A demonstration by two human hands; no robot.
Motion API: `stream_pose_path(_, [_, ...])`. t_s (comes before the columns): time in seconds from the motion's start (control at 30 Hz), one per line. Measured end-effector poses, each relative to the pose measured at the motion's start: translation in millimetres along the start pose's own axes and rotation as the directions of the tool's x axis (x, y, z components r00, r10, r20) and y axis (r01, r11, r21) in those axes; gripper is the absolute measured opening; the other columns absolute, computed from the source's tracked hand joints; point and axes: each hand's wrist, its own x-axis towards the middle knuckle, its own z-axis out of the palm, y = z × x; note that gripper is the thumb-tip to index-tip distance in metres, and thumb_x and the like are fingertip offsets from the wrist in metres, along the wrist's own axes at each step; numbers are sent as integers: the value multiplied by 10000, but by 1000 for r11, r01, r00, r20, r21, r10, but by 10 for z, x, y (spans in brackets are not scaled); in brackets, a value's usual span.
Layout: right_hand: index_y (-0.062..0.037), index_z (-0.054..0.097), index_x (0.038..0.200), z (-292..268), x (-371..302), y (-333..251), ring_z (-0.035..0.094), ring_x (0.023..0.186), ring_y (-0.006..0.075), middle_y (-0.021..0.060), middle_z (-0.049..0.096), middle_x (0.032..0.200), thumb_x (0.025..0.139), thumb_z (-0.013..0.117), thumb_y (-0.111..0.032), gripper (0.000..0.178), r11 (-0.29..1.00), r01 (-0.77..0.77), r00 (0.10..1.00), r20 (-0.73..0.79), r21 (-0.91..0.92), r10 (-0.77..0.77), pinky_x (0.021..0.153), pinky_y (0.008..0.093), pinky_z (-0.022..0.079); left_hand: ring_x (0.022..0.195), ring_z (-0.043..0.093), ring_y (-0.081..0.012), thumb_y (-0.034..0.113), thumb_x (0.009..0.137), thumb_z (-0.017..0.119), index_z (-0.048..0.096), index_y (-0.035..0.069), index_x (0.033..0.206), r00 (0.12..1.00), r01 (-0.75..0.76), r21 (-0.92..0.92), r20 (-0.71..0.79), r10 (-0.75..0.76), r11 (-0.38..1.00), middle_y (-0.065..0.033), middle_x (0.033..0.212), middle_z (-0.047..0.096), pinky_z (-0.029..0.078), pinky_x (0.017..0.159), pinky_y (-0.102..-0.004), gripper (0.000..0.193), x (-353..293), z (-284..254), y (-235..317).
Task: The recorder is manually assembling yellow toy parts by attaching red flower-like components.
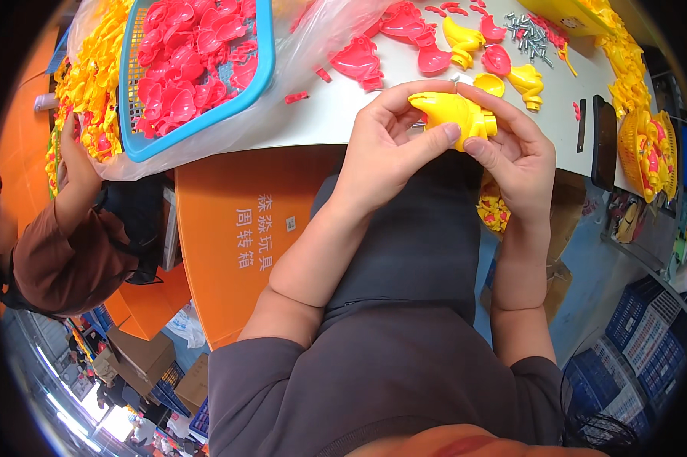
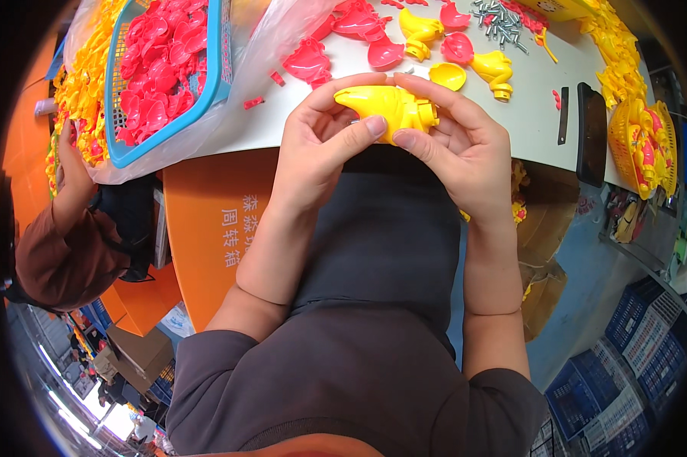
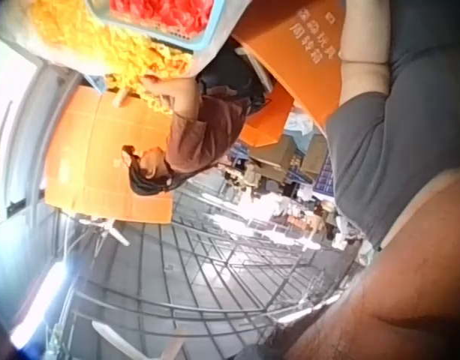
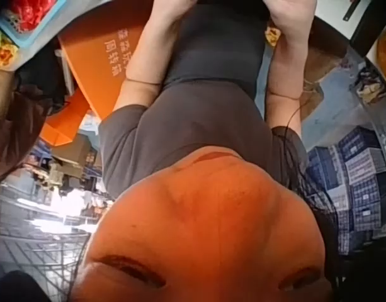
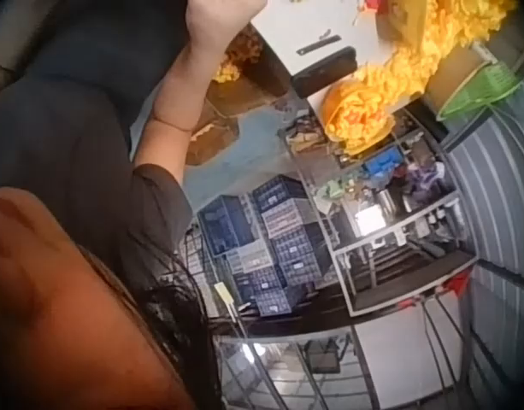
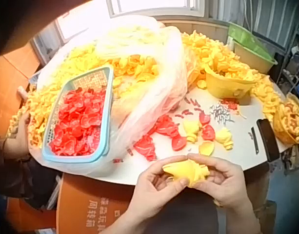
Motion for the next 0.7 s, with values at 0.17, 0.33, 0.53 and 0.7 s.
stream_pose_path(0.17, [102, 505, 1271, -47, 5, -53, 587, 1135, 236, 216, 568, 1259, 865, 644, 51, 433, 1000, -29, 999, 43, -10, 29, 957, 311, 507, 974, 628, -152, 67, 826, 739, 564, -59, 1161, 1000, 5, 60, -15, -4, 998, -123, 1073, 632, 541, 827, -271, 398, 5, 66, 5])
stream_pose_path(0.33, [96, 523, 1259, -154, 10, -63, 586, 1139, 232, 200, 582, 1255, 888, 633, 8, 397, 998, -58, 998, 34, 12, 58, 960, 320, 499, 955, 634, -150, 108, 848, 728, 555, -54, 1161, 999, 23, 105, -47, -18, 994, -130, 1050, 637, 535, 809, -260, 393, -6, 59, -52])
stream_pose_path(0.53, [5, 615, 1196, 77, -45, -174, 598, 1153, 254, 163, 629, 1217, 780, 761, -71, 447, 769, 106, 974, -91, -630, -208, 952, 346, 495, 951, 640, -149, 108, 909, 655, 499, -26, 1283, 994, 104, 246, -49, -95, 964, -126, 1043, 631, 540, 829, -267, 426, -5, 60, -2])
stream_pose_path(0.7, [-12, 638, 1157, 48, -24, -172, 645, 1073, 277, 165, 654, 1160, 676, 840, -107, 530, 513, 236, 960, 115, -825, -257, 905, 336, 513, 1047, 614, -165, 155, 955, 589, 425, 3, 1387, 976, 212, 115, 26, -216, 970, -132, 1148, 592, 536, 860, -276, 486, -53, 32, 62])
